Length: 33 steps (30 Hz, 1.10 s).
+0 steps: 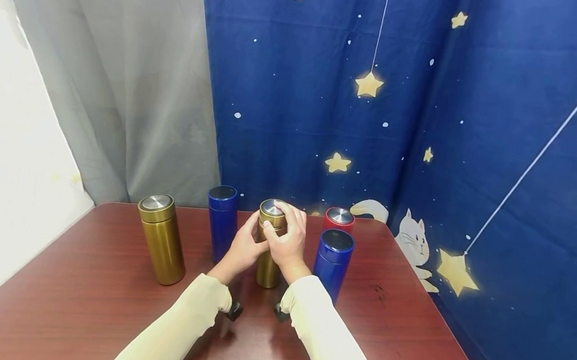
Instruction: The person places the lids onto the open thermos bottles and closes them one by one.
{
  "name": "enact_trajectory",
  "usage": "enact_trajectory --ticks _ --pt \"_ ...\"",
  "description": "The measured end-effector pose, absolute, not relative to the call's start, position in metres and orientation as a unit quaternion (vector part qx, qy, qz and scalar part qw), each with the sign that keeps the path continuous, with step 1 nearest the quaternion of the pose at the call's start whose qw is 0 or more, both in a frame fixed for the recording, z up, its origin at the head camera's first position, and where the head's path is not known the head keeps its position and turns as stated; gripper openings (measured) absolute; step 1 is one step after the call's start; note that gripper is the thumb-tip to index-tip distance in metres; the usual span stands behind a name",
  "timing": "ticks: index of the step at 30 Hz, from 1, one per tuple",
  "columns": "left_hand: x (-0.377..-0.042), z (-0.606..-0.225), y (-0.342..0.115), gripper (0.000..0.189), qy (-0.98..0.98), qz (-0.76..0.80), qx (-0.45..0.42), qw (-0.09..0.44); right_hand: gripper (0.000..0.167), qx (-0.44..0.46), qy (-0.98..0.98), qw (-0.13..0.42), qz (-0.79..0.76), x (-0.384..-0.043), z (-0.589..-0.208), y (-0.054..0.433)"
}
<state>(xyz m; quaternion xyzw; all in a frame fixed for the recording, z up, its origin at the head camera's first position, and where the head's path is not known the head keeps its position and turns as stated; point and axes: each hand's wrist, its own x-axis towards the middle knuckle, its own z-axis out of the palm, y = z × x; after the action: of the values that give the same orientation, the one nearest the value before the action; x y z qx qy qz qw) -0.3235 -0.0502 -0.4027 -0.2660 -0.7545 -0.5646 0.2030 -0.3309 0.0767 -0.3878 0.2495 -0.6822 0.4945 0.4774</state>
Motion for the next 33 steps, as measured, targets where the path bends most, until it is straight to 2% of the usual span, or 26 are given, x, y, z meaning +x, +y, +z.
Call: enact_trajectory --ticks 17,25,33 --pt "-0.3242 -0.4013 -0.0516 0.080 -0.756 -0.565 -0.262 0.201 0.042 0.204 -0.707 0.523 0.430 -0.3281 -0.3812 0.0734" --pt "-0.3255 -0.4030 -0.0508 0.078 -0.758 -0.559 -0.264 0.208 0.054 0.154 -0.728 0.569 0.351 -0.3286 -0.3819 0.0683" --pt "-0.3260 -0.4034 -0.0521 0.077 -0.763 -0.555 -0.260 0.207 0.058 0.130 -0.784 0.512 0.325 -0.3233 -0.3784 0.0675"
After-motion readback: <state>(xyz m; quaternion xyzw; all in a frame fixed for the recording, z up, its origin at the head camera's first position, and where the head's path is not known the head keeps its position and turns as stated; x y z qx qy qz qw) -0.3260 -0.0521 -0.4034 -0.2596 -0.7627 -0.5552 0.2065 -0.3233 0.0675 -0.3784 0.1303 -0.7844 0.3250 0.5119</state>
